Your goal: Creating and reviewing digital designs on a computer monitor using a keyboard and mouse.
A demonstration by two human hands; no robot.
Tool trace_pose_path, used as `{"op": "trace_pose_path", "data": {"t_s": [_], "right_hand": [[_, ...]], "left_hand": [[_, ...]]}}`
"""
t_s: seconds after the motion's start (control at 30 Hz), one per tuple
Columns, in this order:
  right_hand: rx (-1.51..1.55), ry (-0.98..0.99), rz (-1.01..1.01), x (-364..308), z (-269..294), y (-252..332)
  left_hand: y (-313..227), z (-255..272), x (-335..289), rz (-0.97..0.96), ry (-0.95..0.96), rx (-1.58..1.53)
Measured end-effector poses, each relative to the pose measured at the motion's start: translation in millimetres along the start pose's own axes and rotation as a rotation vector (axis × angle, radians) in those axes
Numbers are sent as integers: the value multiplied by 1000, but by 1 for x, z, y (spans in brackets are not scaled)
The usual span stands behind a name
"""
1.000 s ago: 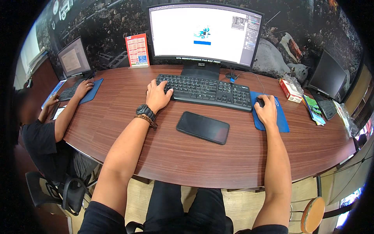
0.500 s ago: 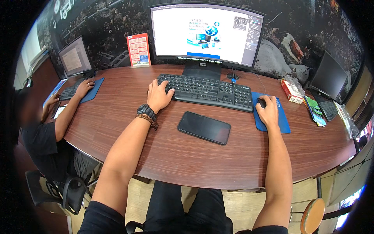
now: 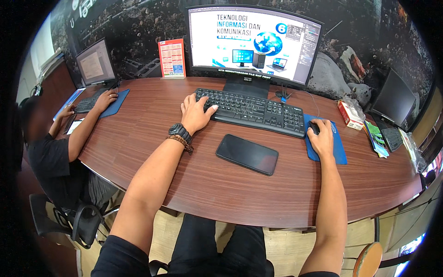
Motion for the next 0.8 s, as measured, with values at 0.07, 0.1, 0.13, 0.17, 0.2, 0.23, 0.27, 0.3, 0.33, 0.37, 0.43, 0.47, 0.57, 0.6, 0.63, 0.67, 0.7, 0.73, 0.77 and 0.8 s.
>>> {"op": "trace_pose_path", "data": {"t_s": [0.07, 0.1, 0.13, 0.17, 0.2, 0.23, 0.27, 0.3, 0.33, 0.37, 0.43, 0.47, 0.57, 0.6, 0.63, 0.67, 0.7, 0.73, 0.77, 0.8], "right_hand": [[0, 3, -2, 0, 1, 1], [-2, 5, -8, 0, 1, 1], [-1, 5, -7, 0, 1, 1], [-1, 3, -10, 0, 1, 1], [0, 2, -13, 0, 1, 1], [0, 1, -12, 0, 1, 1], [-2, 3, -17, 0, 1, 1], [-4, 6, -22, 1, 1, 2], [-3, 6, -21, 0, 1, 2], [-1, 5, -21, 0, 1, 3], [0, 3, -23, 1, 2, 2], [-2, 3, -15, 1, 1, 0], [-4, -2, -2, 2, 0, -4], [-2, -5, 3, 2, 0, -4], [-2, -5, 3, 2, 0, -3], [1, -2, -2, 1, 0, -1], [4, 0, -8, 1, 1, 0], [3, 0, -9, 1, 1, -1], [4, 4, -5, 1, 1, -1], [5, 8, -1, 2, 1, -1]], "left_hand": [[1, 0, 0, 5, 13, 0], [1, 0, 0, 6, 31, -3], [1, 0, -1, 1, 25, -4], [1, 0, -1, 1, 24, -4], [1, 0, -1, -1, 26, -4], [1, 0, -1, -3, 28, -4], [1, 0, -1, -3, 27, -4], [1, 0, -1, -1, 26, 1], [1, 0, -1, 1, 25, 5], [2, 0, -1, 2, 25, 5], [2, 0, -1, -1, 24, 1], [1, 0, -1, -1, 24, 1], [1, -1, -1, -2, 29, -4], [2, -1, -1, -3, 21, 3], [2, -2, -1, -5, 13, 9], [3, -2, -1, -5, 13, 9], [3, -2, 0, -2, 19, 5], [3, -3, 0, 0, 25, 1], [3, -3, 0, 0, 25, 1], [3, -4, 0, -11, 23, 2]]}}
Point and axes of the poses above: each hand's wrist, its own x-axis towards the middle knuckle, its own z-axis out of the back of the hand, y = z × x, the point moved 2 cm from there along x, towards the middle knuckle, and after that the axes turned 5 degrees about y, right-handed, at the moved point
